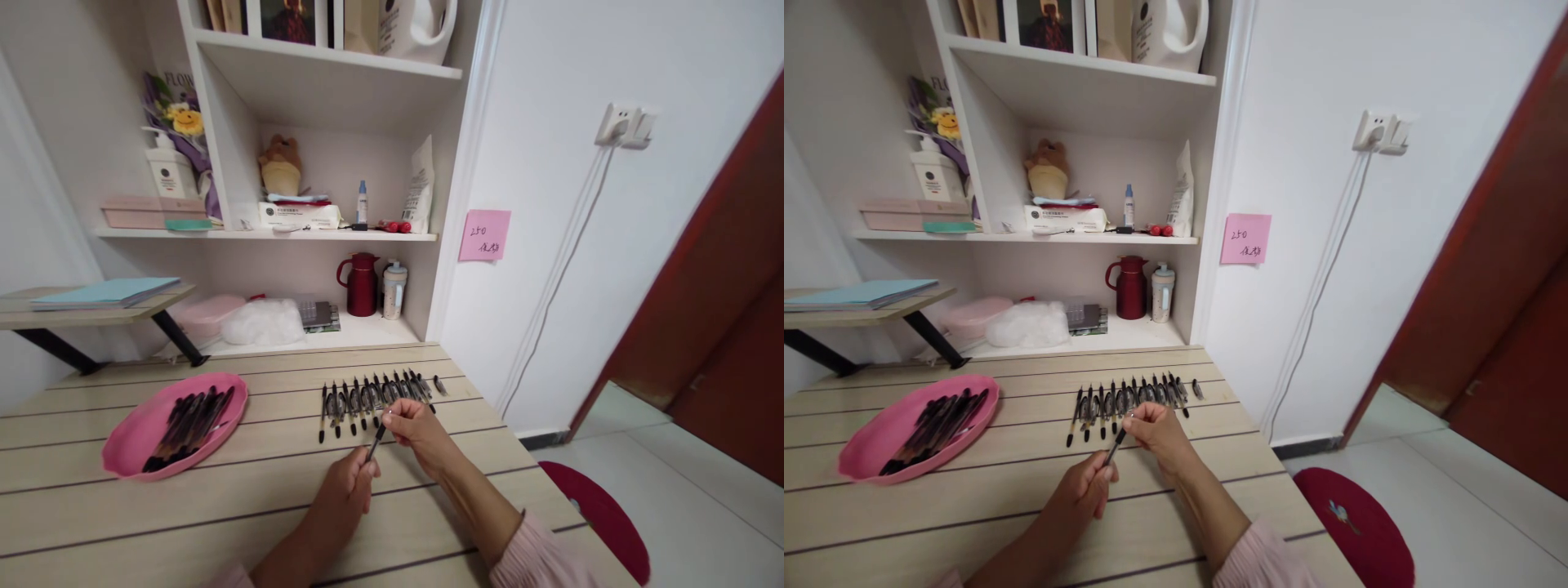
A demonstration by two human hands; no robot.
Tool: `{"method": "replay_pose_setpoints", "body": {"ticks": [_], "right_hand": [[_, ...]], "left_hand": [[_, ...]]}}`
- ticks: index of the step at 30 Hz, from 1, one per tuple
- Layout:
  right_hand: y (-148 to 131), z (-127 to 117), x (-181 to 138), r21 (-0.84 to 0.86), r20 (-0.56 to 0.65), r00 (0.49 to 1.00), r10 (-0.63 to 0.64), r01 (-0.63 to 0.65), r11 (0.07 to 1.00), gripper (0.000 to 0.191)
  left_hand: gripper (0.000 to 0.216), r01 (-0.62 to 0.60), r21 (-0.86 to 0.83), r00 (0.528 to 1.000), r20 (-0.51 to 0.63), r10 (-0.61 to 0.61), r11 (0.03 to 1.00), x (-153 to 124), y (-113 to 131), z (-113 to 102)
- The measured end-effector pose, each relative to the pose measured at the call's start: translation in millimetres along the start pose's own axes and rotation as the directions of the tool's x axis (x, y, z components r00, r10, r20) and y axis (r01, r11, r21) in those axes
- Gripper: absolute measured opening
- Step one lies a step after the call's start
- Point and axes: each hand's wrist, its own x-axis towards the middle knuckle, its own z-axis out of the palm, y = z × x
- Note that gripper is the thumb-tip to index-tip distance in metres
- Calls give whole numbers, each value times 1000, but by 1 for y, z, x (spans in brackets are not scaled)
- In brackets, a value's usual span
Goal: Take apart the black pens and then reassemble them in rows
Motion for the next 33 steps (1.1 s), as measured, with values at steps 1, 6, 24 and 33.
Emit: {"method": "replay_pose_setpoints", "body": {"ticks": [1,6,24,33], "right_hand": [[1,0,0,-5,-10,1000,-12,12,1000,32],[-2,1,0,17,33,999,19,-19,1000,30],[-32,-90,56,-830,-447,847,-288,-272,487,16],[-27,-93,57,-724,-455,873,-174,-249,644,8]], "left_hand": [[24,3,0,1000,2,-3,1000,0,0,0],[24,-1,27,1000,6,1,1000,0,2,1],[25,4,-68,999,-43,-7,998,2,-12,3],[26,-35,-97,999,-35,31,995,3,-15,3]]}}
